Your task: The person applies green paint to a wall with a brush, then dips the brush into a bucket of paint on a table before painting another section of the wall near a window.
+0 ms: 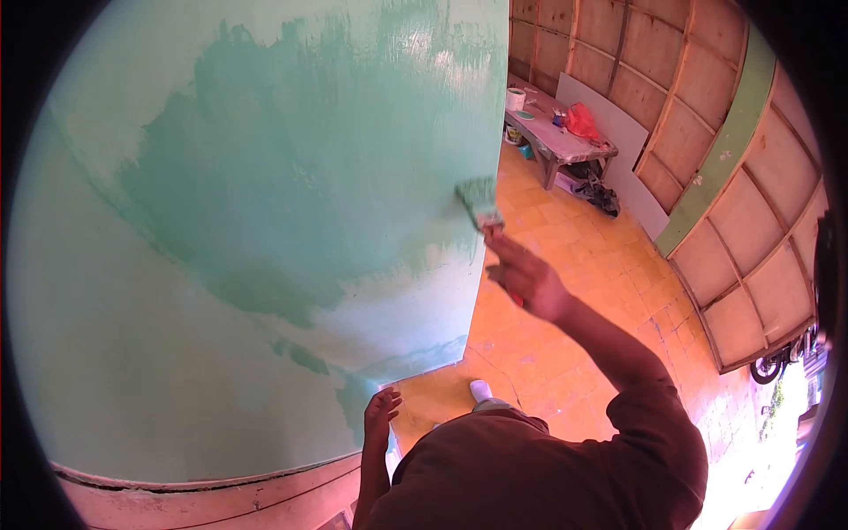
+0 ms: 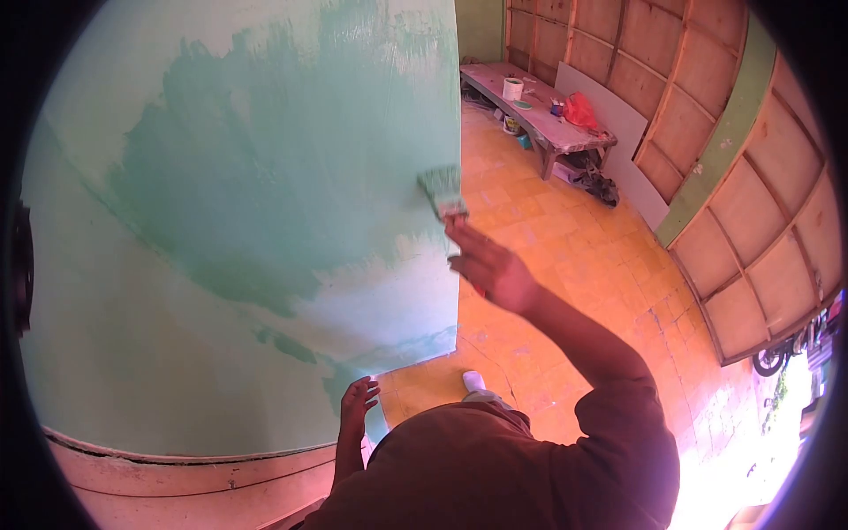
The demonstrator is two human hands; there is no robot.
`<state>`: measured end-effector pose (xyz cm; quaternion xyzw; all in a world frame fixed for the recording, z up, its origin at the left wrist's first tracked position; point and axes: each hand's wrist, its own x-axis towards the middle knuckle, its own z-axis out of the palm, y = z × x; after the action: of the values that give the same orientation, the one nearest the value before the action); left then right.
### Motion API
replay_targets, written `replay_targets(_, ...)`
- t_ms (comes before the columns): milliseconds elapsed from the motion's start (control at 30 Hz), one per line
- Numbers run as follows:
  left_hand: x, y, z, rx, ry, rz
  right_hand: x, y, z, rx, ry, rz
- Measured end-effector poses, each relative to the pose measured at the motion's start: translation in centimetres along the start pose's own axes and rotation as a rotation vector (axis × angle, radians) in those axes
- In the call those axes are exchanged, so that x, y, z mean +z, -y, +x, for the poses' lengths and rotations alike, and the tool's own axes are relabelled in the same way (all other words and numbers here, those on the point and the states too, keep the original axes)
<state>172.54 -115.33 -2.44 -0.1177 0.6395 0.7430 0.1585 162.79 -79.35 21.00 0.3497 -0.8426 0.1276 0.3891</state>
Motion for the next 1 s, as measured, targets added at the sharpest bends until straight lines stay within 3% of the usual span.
replay_targets(167, 0.1, -0.3, 0.3, 0.007, 0.016, 0.006, -0.1, 0.9, -1.1, 0.074, 0.262, 0.255)
replay_targets(267, 0.6, -0.6, 0.6, 0.005, 0.027, -0.009, -3.0, -1.2, 2.2, 0.219, 0.271, 0.343)
replay_targets(433, 0.7, -0.4, 1.0, 0.017, 0.041, -0.023, -10.5, -2.0, 9.7, 0.198, 0.084, 0.192)
replay_targets(500, 0.6, -0.3, 1.0, 0.017, 0.039, -0.021, -12.0, -1.7, 11.0, 0.117, -0.111, 0.087)
replay_targets(533, 0.6, -0.3, 0.9, 0.014, 0.037, -0.021, -11.9, -2.0, 11.2, 0.118, -0.109, 0.089)
replay_targets(567, 0.6, -0.2, 0.6, 0.010, 0.036, -0.023, -11.9, -2.2, 11.3, 0.032, -0.283, -0.027)
replay_targets(600, 0.7, -0.2, 0.4, 0.005, 0.028, -0.022, -11.9, -2.3, 11.4, -0.055, -0.456, -0.143)
replay_targets(633, 0.7, -0.1, 0.3, 0.001, 0.020, -0.020, -11.3, -2.0, 11.1, -0.055, -0.452, -0.140)
replay_targets(700, 0.5, 0.4, 0.2, 0.000, 0.021, -0.023, -8.9, -1.0, 9.5, 0.155, -0.535, 0.164)
replay_targets(833, 0.5, 0.2, -0.1, -0.015, 0.014, -0.018, -2.8, -1.0, 4.7, 0.151, -0.493, 0.083)
replay_targets(933, 0.3, 0.2, 0.0, -0.019, 0.013, -0.009, 0.1, 0.6, 1.4, 0.315, -0.513, 0.204)
replay_targets(1000, 0.3, -0.2, -0.1, -0.022, 0.014, 0.002, 1.2, 1.7, -0.4, 0.446, -0.416, 0.303)
